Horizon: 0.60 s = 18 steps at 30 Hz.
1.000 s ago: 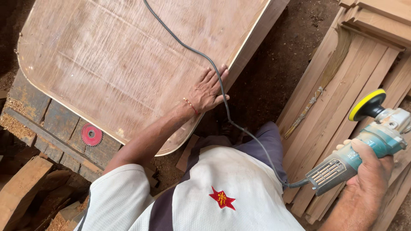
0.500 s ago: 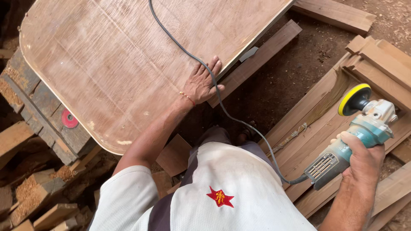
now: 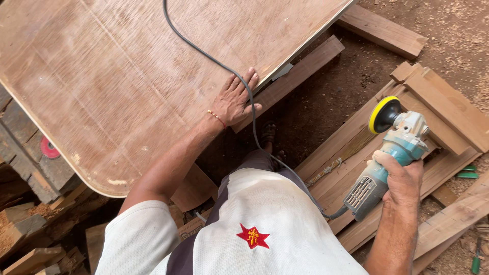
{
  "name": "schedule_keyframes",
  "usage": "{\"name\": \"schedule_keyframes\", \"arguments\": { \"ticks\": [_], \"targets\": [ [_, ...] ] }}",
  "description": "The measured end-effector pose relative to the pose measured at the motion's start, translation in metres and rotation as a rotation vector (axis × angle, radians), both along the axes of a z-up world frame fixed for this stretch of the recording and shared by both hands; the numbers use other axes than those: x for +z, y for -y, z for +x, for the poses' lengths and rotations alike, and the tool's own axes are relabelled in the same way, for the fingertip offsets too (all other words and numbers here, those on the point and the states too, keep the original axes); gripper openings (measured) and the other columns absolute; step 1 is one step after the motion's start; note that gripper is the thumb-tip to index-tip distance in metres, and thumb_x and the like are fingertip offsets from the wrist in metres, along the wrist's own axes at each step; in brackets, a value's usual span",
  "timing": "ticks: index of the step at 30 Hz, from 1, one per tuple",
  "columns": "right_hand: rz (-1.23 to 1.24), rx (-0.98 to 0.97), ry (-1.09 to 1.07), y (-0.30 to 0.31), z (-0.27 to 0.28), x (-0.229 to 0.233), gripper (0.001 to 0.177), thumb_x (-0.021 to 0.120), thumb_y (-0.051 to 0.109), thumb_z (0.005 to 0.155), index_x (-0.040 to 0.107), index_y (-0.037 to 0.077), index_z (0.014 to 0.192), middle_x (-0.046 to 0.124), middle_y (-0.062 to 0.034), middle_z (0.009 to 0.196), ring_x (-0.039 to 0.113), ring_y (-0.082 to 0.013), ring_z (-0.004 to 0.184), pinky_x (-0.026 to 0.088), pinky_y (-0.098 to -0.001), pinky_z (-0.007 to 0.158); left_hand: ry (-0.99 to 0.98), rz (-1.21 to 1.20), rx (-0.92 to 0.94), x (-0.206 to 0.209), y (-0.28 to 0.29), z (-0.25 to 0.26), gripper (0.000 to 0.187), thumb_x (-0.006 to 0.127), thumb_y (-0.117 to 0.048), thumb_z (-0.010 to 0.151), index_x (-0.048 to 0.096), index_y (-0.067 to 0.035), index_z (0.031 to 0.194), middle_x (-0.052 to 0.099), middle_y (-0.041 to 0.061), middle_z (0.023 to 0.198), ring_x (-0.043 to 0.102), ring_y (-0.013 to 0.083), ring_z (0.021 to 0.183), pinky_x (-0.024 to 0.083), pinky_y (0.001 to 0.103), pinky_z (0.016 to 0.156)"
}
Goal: The person sands the curved edges of a wooden board using an electric sander, touches the smoothed edges by hand, and sets the tool down on the workbench.
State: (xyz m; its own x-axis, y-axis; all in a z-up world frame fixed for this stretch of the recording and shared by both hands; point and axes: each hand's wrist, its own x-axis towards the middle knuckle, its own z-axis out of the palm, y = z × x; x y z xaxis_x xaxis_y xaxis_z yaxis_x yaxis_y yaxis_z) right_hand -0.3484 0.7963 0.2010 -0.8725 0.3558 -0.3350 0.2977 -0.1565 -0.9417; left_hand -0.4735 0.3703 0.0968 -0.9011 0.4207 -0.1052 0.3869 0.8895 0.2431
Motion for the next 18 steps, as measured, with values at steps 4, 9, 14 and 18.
{"name": "schedule_keyframes", "arguments": {
  "ticks": [4,9,14,18],
  "targets": [
    [0.022,-0.029,0.089,-0.01,-0.016,0.002,0.057,0.077,0.003,0.08,0.058,0.004,0.133,0.064,-0.0048,0.101,0.069,-0.0174,0.076,0.061,-0.0328,0.066,-0.018,0.047,-0.079,-0.008,-0.033,-0.045,0.096,0.022,-0.081,0.095,0.021,-0.014,0.164,0.018,0.009,0.171,0.016,0.0269,0.157,0.007,0.043,0.131],
    [0.051,-0.073,0.111,-0.016,-0.034,0.005,0.061,0.077,0.005,0.078,0.057,0.007,0.136,0.064,-0.0044,0.097,0.068,-0.0178,0.074,0.06,-0.0327,0.064,-0.075,-0.002,-0.203,-0.014,-0.063,-0.105,0.103,0.014,-0.085,0.095,0.018,-0.01,0.165,0.016,0.011,0.172,0.014,0.0248,0.159,0.004,0.042,0.132],
    [0.067,-0.17,0.161,-0.023,-0.047,0.01,0.059,0.078,0.007,0.079,0.058,0.004,0.134,0.065,-0.0058,0.098,0.07,-0.0185,0.075,0.062,-0.0337,0.065,-0.056,0.0,-0.193,-0.017,-0.093,-0.155,0.101,0.011,-0.084,0.092,0.018,-0.012,0.163,0.017,0.01,0.17,0.015,0.0265,0.157,0.003,0.042,0.13],
    [0.101,-0.231,0.135,-0.028,-0.053,0.015,0.053,0.08,0.006,0.082,0.058,-0.001,0.13,0.066,-0.0094,0.1,0.07,-0.0201,0.078,0.062,-0.0344,0.066,-0.09,0.023,-0.235,-0.025,-0.099,-0.149,0.105,0.013,-0.084,0.092,0.019,-0.006,0.162,0.019,0.013,0.169,0.024,0.0306,0.152,0.005,0.042,0.127]
  ]
}}
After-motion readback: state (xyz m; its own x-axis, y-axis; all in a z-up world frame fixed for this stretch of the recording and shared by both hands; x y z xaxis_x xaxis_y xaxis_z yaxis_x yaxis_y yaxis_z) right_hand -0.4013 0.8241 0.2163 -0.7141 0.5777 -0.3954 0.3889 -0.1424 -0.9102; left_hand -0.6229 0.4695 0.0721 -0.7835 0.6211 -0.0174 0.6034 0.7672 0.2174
